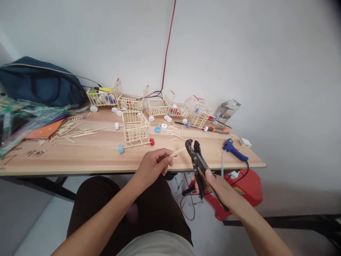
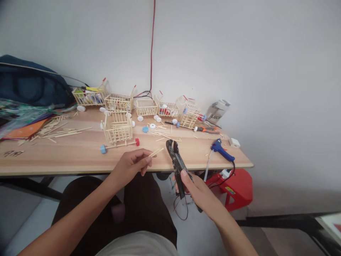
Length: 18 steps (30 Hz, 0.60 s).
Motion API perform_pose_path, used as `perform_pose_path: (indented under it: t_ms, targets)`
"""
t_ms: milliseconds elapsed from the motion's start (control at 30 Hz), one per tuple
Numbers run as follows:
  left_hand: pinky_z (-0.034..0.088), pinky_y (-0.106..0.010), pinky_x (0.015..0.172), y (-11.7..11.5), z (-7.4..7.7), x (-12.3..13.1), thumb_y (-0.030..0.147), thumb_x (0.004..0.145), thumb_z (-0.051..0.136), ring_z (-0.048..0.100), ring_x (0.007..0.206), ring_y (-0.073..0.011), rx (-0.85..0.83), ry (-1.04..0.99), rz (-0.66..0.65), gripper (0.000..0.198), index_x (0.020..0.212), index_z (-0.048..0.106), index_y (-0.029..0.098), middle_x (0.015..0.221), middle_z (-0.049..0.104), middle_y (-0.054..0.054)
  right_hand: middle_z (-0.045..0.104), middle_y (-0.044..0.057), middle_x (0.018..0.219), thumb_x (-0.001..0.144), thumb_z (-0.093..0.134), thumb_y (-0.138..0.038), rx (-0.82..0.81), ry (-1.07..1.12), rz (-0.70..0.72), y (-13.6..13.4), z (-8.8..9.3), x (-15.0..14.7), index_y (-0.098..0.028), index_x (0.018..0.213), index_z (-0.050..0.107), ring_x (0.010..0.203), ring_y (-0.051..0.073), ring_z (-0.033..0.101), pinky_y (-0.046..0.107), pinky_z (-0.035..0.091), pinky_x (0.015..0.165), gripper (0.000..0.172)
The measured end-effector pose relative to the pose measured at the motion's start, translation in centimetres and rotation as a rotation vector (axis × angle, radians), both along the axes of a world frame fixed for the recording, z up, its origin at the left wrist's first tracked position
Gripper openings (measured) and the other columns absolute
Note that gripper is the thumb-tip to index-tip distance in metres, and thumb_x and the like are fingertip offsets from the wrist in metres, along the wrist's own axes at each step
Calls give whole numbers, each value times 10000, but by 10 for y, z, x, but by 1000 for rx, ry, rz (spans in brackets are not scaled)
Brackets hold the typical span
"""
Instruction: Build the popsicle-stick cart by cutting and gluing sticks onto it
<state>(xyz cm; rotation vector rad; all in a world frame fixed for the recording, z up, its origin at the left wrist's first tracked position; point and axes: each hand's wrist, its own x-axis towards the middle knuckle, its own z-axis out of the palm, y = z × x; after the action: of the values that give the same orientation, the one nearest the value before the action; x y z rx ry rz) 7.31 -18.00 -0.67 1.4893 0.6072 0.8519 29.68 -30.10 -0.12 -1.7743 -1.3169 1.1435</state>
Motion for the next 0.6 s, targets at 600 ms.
perform_pose_path:
  t_ms: [600]
  targets:
    - [504,-210,535,-14,1,21,454,663,839,718,629,-166,-499,-3,-327,416,835,715,96,789,758,-112,626,12,700,789,754,-510,316,239,-192,40,-8,-22,-171,720,646,685,149,562,272,454,658,362]
